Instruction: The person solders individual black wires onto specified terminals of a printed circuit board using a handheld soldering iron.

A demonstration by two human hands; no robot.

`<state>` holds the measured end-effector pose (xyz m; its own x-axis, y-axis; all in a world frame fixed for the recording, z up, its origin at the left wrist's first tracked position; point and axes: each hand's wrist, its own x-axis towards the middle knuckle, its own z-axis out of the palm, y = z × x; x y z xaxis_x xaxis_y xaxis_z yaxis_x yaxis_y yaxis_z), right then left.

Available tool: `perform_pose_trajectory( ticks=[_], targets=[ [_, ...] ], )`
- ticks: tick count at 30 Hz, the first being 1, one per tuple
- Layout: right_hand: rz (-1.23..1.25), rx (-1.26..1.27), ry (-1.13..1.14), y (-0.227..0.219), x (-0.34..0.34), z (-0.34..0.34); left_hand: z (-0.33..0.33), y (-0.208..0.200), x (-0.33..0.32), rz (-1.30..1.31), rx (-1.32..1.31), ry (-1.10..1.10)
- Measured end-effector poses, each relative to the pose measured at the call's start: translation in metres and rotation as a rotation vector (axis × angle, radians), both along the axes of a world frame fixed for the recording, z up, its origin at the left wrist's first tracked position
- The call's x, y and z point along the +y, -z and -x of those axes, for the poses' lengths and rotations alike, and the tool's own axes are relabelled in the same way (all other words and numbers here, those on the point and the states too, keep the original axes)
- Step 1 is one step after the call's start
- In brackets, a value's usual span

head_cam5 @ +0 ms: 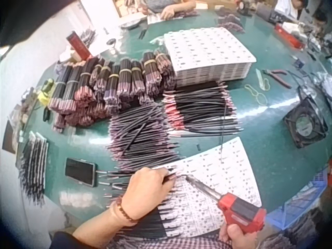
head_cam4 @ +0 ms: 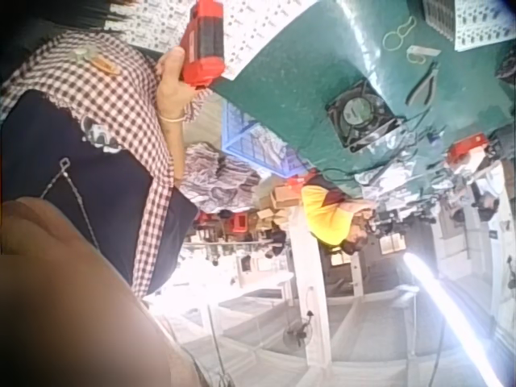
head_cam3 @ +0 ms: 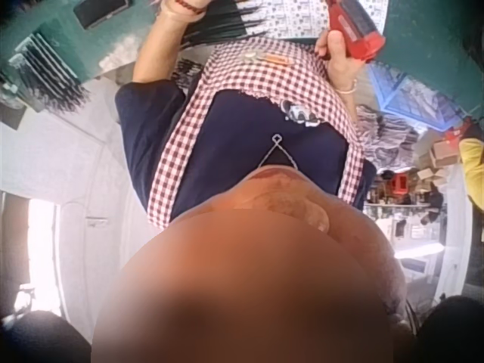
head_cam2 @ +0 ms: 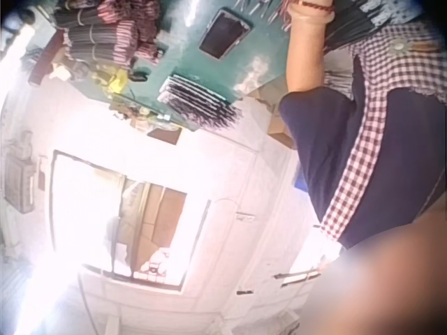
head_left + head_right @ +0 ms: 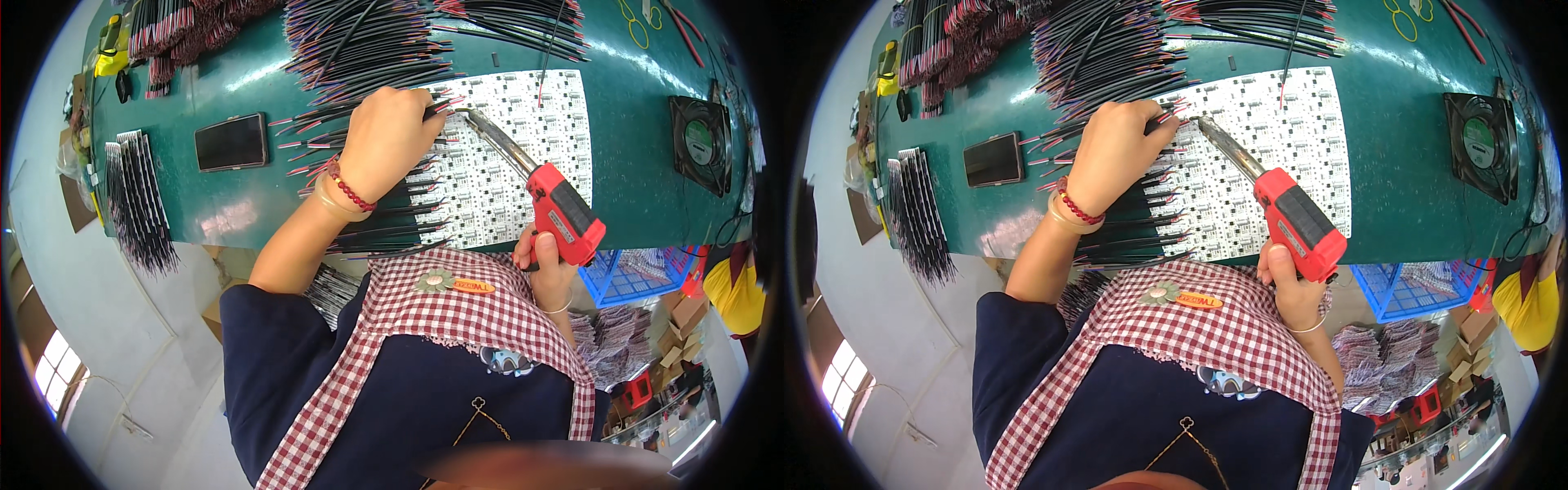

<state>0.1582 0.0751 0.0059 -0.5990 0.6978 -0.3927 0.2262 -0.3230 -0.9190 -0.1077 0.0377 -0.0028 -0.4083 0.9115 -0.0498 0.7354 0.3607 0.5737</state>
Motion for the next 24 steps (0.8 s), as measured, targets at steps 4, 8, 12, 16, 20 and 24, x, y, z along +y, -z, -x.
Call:
perform_pose_trajectory(
  ticks=[4, 8, 12, 16, 20, 24],
  targets=[
    [-0.008, 0.0, 0.043, -0.0043, -0.0022, 0.0039, 0.0019, 0.0032, 0.0001, 0.004, 0.009, 0.004],
    [0.005, -0.003, 0.116, -0.008, -0.0031, 0.0065, 0.002, 0.0022, 0.0003, 0.029, 0.01, 0.0],
    [-0.008, -0.033, 0.05, -0.003, -0.0024, 0.0039, 0.0028, 0.0035, 0.0007, 0.01, 0.019, 0.012],
    [-0.006, -0.035, 0.034, -0.003, -0.0015, -0.0003, 0.0021, 0.0038, 0.0013, 0.032, 0.015, 0.022],
    [0.007, 0.025, 0.129, -0.0071, -0.0007, -0.0004, 0.0036, 0.0032, 0.0008, 0.048, 0.025, 0.014],
    [0.014, 0.059, 0.112, -0.0047, 0.0003, -0.003, 0.0035, 0.001, 0.0014, 0.049, 0.017, 0.02]
  ],
)
